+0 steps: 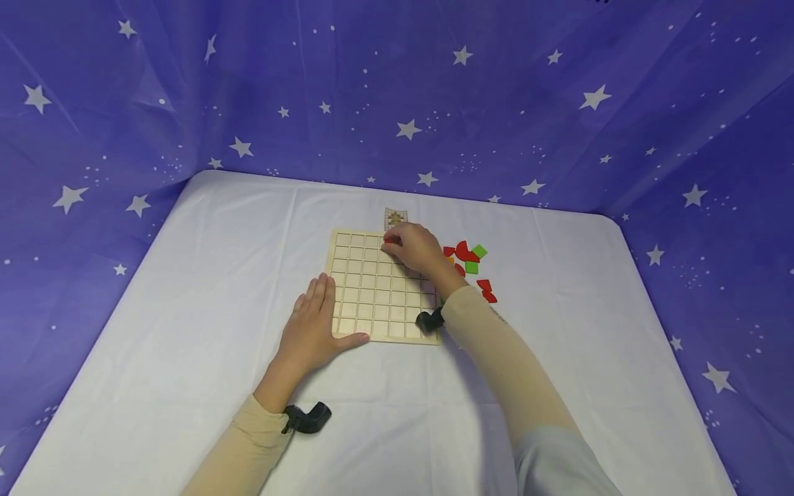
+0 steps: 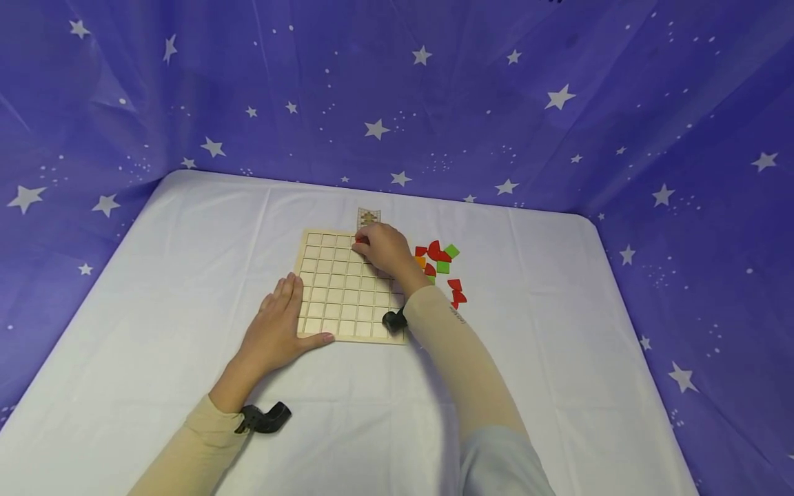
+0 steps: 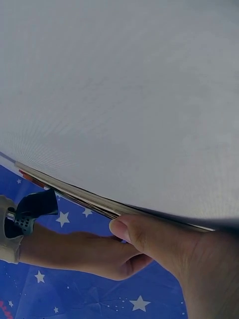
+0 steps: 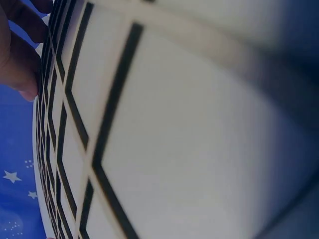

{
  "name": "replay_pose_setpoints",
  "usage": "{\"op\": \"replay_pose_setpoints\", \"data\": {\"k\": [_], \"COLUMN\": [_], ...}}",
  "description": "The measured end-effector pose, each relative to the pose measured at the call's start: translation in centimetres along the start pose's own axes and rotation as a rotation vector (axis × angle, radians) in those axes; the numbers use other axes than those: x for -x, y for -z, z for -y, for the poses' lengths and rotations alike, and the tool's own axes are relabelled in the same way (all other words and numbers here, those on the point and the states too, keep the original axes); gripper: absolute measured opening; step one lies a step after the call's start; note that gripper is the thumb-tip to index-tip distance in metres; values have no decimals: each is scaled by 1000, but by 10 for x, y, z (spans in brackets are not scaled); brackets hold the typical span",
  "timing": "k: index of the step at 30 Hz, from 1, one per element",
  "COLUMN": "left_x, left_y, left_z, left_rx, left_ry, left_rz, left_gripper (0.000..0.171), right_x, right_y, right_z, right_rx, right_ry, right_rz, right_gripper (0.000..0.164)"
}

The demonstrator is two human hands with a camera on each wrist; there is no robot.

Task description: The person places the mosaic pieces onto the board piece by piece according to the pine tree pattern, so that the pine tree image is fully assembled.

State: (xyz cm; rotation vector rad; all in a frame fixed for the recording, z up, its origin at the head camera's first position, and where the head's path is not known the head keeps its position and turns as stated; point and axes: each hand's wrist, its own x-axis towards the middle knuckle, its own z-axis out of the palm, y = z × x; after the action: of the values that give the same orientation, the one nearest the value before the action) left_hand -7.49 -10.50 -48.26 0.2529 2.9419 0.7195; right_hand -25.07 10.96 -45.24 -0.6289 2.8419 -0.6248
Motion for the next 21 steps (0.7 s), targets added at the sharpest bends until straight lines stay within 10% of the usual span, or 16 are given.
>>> {"op": "replay_pose_setpoints", "data": {"k": [21], "left_x": [1], "left_y": [1], "left_z": [0], "left_rx": [9], "left_ry": [7], "left_rz": [14], "left_gripper": [131], "right_x": [0], "right_y": [-2], "right_z": [8], "right_rx": [-100], "right_ry": [-111], "right_rz": [-28], "right_gripper": [23]}}
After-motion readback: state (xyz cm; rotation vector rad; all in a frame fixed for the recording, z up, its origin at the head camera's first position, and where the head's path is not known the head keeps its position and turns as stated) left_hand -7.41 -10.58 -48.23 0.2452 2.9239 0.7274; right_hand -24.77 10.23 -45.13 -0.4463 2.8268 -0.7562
